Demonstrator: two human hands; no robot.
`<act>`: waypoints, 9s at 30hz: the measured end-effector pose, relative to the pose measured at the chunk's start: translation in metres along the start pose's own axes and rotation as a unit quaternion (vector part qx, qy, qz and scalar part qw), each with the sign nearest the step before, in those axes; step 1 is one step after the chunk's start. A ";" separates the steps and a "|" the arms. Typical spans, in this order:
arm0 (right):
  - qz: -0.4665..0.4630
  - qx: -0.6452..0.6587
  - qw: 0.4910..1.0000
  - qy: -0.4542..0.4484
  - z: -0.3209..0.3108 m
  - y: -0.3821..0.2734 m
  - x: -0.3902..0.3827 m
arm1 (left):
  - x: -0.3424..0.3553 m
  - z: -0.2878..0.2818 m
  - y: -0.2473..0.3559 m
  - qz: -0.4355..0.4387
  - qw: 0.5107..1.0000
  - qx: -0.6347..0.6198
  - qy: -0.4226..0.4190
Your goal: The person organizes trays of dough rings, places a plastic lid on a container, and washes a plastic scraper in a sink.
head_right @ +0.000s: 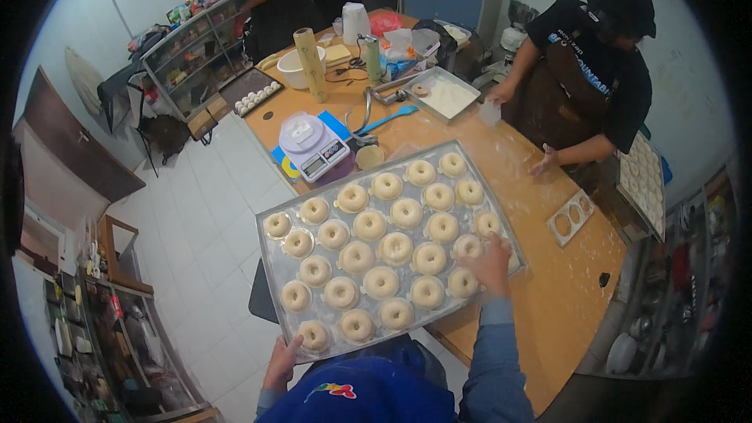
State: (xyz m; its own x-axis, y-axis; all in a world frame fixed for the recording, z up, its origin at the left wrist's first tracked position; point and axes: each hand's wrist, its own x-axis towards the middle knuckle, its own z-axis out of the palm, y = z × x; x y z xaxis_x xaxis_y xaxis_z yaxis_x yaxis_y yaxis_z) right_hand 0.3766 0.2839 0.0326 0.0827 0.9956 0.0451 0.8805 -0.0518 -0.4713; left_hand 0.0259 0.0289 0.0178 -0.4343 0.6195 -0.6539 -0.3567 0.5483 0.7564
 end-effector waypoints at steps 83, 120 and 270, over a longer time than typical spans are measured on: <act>0.032 -0.041 0.985 0.163 -0.030 0.086 0.048 | 0.006 0.041 -0.025 0.037 0.993 0.011 0.112; -0.133 -0.111 0.981 -0.090 -0.029 0.067 0.116 | -0.003 0.051 -0.011 0.033 0.989 0.021 0.146; -0.132 -0.042 0.988 0.073 0.025 0.010 0.035 | 0.008 -0.009 -0.018 0.030 0.996 -0.030 0.072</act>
State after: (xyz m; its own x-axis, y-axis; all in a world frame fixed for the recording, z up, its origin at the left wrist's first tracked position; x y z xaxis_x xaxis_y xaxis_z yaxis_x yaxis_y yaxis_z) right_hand 0.3768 0.3205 0.0069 -0.0934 0.9538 0.2855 0.9154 0.1951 -0.3521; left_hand 0.0212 0.0194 -0.0008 -0.5700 0.5606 -0.6008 -0.3724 0.4755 0.7970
